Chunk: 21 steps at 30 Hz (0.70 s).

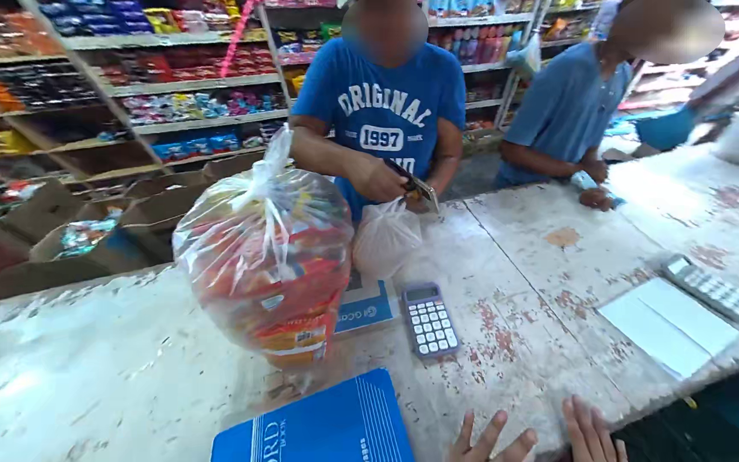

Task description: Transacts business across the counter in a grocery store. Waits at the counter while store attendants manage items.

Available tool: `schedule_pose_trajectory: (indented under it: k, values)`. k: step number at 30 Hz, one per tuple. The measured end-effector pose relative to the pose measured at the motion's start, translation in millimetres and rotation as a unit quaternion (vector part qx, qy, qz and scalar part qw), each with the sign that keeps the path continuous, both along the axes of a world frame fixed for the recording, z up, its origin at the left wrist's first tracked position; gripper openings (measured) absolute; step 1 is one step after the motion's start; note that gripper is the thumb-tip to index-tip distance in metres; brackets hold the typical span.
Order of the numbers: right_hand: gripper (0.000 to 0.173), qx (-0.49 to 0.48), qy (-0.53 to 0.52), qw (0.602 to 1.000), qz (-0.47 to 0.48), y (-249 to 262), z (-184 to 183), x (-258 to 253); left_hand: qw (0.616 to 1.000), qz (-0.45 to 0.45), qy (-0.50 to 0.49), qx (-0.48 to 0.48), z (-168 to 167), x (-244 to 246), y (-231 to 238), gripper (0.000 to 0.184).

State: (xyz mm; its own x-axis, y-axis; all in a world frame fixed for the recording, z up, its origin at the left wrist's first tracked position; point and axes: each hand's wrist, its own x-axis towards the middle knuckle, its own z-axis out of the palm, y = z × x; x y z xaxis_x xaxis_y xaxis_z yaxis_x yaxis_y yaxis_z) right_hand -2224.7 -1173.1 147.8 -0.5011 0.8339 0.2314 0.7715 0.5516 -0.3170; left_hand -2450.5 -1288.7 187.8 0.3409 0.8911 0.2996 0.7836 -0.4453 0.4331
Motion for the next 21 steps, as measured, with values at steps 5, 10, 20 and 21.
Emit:
schedule_pose_trajectory:
  k: [5,10,20,21]
  values:
    - [0.066,0.005,0.072,0.993,-0.093,-42,-8,-13,0.983,-0.075,0.026,-0.163,-5,-3,2,0.082]
    - [0.056,-0.016,0.14,0.983,-0.117,-36,3,-8,0.985,-0.061,-0.06,-0.151,1,-7,2,0.078]
    - [0.095,0.037,0.114,0.978,-0.173,-5,1,-42,0.987,-0.064,0.055,-0.135,-7,-9,-8,0.085]
    - [0.095,0.045,0.113,0.977,-0.174,-4,0,-48,0.982,-0.073,0.083,-0.155,-6,-9,-8,0.085]
